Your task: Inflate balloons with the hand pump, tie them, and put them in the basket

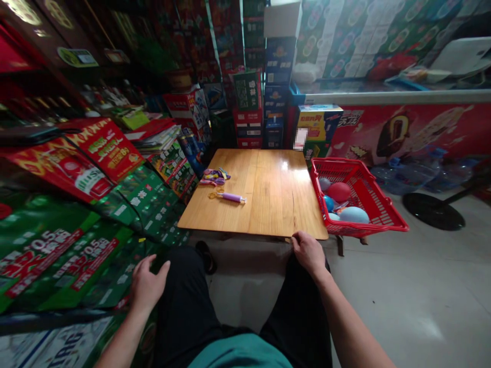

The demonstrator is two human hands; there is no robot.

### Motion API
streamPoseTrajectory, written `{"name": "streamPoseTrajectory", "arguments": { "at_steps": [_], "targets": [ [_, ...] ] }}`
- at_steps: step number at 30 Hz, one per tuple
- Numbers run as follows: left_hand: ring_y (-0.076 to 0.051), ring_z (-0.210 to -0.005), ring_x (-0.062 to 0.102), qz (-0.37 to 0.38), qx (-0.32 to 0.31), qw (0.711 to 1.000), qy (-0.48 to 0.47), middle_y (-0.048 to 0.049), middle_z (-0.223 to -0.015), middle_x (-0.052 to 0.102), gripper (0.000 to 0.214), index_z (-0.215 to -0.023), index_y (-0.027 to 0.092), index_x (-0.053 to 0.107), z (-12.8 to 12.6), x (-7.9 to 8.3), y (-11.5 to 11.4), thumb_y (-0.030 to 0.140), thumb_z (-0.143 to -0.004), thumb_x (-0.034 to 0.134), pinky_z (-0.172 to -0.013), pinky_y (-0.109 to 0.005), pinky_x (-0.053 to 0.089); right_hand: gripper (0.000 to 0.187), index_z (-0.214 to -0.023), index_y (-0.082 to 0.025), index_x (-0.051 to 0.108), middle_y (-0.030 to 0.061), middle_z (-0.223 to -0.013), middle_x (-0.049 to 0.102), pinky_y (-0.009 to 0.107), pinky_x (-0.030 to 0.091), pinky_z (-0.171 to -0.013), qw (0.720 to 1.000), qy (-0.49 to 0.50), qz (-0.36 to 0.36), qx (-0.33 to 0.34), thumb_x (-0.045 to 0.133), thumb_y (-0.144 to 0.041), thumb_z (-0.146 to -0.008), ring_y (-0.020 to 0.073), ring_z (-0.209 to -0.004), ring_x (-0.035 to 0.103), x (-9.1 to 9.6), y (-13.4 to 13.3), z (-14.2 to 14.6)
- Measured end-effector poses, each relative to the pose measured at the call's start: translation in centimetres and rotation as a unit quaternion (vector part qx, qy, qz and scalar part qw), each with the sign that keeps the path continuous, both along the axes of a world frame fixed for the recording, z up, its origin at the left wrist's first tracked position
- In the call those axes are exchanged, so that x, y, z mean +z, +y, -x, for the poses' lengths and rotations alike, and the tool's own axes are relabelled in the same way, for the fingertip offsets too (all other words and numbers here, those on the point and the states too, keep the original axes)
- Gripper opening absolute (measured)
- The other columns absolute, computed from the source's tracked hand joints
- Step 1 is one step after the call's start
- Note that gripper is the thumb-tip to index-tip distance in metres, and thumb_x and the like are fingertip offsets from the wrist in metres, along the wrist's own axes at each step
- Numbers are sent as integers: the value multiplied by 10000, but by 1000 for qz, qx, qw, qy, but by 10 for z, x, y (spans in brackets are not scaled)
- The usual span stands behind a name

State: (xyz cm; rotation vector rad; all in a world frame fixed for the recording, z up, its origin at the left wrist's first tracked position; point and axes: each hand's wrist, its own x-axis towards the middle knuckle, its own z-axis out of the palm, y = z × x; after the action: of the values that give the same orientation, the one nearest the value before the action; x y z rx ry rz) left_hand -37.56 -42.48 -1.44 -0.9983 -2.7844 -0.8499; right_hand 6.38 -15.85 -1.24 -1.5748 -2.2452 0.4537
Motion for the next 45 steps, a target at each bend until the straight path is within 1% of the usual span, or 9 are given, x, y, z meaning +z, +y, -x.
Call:
{"name": "streamPoseTrajectory", "arguments": {
  "at_steps": [3,7,16,21,25,29,35,40,45],
  "targets": [
    [-353,-1198,572,-41,-45,997,39,-153,-1194,614,438,-1176,198,591,-38,-6,-14,499,-860,553,-1068,-499,445,131,-895,-228,656,59,-929,740,298,400,-721,1000,-27,-1,-2,550,-278,-952,216,-866,686,-2,-1,0],
    [-356,-1246,553,-68,-108,991,49,-139,-1282,584,340,-1172,250,616,-77,-8,3,420,-880,581,-1127,-515,386,130,-898,-233,644,52,-931,738,303,396,-709,999,-52,-1,-10,542,-283,-960,219,-863,688,-2,-2,3],
    [-259,-990,683,-165,-235,942,-175,-105,-1106,704,289,-1159,217,660,-96,-5,130,351,-909,604,-915,-394,525,151,-913,-237,648,62,-927,735,302,406,-714,996,-83,14,19,512,-269,-971,225,-876,693,0,5,35],
    [-201,-653,646,-212,-231,911,-267,-56,-703,685,281,-752,199,693,-62,15,220,437,-889,634,-634,-292,480,174,-906,-244,644,64,-925,733,309,422,-713,996,-86,22,24,490,-287,-974,233,-865,697,-4,10,53],
    [-154,-557,593,-274,-188,891,-310,-43,-640,654,349,-731,180,673,-9,21,277,472,-908,598,-553,-248,438,183,-900,-256,662,64,-920,731,329,452,-731,996,-58,55,36,508,-341,-950,245,-849,694,-10,17,61],
    [-127,-541,576,-359,-119,838,-394,-35,-625,641,340,-728,155,674,44,13,304,464,-870,656,-545,-228,445,214,-860,-254,681,69,-855,725,360,481,-736,993,27,105,56,511,-366,-928,262,-812,679,-13,31,84],
    [-90,-511,526,-452,44,649,-611,5,-652,603,178,-768,168,597,108,-4,312,305,-820,699,-471,-192,374,174,-811,-241,705,39,-770,705,310,446,-668,980,116,106,123,588,-326,-907,216,-715,631,0,69,195],
    [-88,-474,485,-453,81,590,-664,17,-615,549,144,-778,183,556,143,-5,312,279,-864,620,-449,-198,357,167,-860,-214,735,56,-831,692,292,440,-692,974,97,26,203,583,-247,-921,186,-732,608,9,110,327],
    [-84,-474,493,-452,95,557,-690,24,-615,558,123,-780,183,562,148,0,310,247,-848,641,-453,-202,370,254,-1122,-180,727,115,-1216,665,358,457,-951,957,17,-33,289,601,-190,-902,242,-1082,600,3,140,431]
  ]
}}
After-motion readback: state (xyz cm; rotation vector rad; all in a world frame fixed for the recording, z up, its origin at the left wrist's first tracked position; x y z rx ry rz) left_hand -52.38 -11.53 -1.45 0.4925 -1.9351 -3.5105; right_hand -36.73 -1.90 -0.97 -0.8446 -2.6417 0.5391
